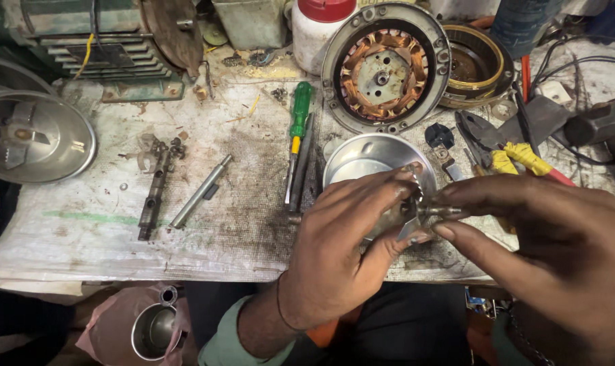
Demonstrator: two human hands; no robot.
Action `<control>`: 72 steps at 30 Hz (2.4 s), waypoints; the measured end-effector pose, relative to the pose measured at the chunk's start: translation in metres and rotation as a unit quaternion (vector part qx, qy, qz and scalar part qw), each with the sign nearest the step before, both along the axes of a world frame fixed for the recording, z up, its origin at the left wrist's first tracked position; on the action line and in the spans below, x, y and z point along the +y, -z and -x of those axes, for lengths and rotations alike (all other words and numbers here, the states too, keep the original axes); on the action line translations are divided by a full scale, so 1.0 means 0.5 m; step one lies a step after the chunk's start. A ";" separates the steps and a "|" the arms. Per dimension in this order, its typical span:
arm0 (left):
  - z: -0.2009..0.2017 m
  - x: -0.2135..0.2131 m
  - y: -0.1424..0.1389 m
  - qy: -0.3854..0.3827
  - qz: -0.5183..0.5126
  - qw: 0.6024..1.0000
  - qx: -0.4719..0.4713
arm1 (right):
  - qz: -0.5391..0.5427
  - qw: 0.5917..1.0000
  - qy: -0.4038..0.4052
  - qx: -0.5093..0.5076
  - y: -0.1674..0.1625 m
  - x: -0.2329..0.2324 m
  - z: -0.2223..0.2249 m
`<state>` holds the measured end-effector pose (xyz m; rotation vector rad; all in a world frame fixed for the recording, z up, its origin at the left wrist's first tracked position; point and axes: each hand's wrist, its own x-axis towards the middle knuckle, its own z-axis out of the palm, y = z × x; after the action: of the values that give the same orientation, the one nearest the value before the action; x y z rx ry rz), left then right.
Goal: The person works at a cluttered workbench on a stainless steel blender/grinder jar. They remove the blade assembly from the jar, fit a black plastic coupler and small parts onto it, press the blade unit back into the jar base, then pick through a container of small spare parts and set the jar down on the bench.
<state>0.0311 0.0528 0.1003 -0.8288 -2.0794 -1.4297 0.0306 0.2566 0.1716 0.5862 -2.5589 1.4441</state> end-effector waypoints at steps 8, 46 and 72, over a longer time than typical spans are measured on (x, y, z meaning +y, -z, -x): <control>0.005 -0.011 -0.003 0.025 0.032 0.999 0.009 | 0.034 0.999 -0.033 0.025 0.041 0.007 0.004; -0.003 -0.054 -0.029 -0.146 0.301 0.943 -0.007 | -0.366 0.930 -0.036 -0.007 0.098 0.026 0.010; -0.004 -0.058 -0.030 -0.165 0.304 0.938 0.025 | -0.261 0.963 -0.064 -0.023 0.104 -0.050 0.068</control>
<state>0.0330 0.0236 0.1151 -0.6700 -2.5078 -0.5788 -0.0033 0.2317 0.1194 0.8034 -2.9979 0.8009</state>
